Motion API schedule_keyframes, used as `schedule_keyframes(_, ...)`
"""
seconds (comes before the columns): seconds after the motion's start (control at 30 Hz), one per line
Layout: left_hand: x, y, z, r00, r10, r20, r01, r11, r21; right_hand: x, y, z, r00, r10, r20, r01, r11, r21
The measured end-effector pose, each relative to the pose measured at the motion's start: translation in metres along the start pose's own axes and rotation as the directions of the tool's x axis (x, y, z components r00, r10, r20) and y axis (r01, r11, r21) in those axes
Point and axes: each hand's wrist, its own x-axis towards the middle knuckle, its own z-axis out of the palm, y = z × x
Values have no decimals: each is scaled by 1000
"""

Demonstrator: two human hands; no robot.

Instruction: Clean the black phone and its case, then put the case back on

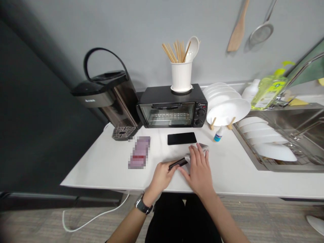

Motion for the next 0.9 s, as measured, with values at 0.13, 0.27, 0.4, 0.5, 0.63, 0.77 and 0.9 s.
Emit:
schedule_keyframes(0.13, -2, -8, 3, 998, -66, 0, 66, 997, 40, -11, -26, -1, 952, -267, 151, 252, 961, 112)
schedule_keyframes(0.27, -1, -3, 0, 998, -52, 21, 52, 999, 14, -6, -4, -6, 968, -201, 149, 193, 979, 68)
schedule_keyframes(0.4, 2, 2, -3, 1000, -16, 26, 16, 1000, -22, -1, 9, -6, 998, 65, 4, -65, 998, -27)
schedule_keyframes(0.5, 0, -6, 0, 999, -34, 22, 34, 999, -3, -9, -22, -4, 992, -81, 93, 77, 996, 46)
schedule_keyframes(0.63, -2, -15, 2, 998, -56, 36, 56, 998, 7, -12, -36, -7, 924, -320, 208, 292, 944, 156)
schedule_keyframes(0.77, 1, -8, 0, 999, -34, 32, 34, 999, -3, 1, 10, -8, 996, -42, 78, 40, 999, 27)
schedule_keyframes(0.9, 3, -4, -2, 999, -20, 25, 21, 1000, -20, 3, 11, -3, 989, 143, -35, -144, 989, -20)
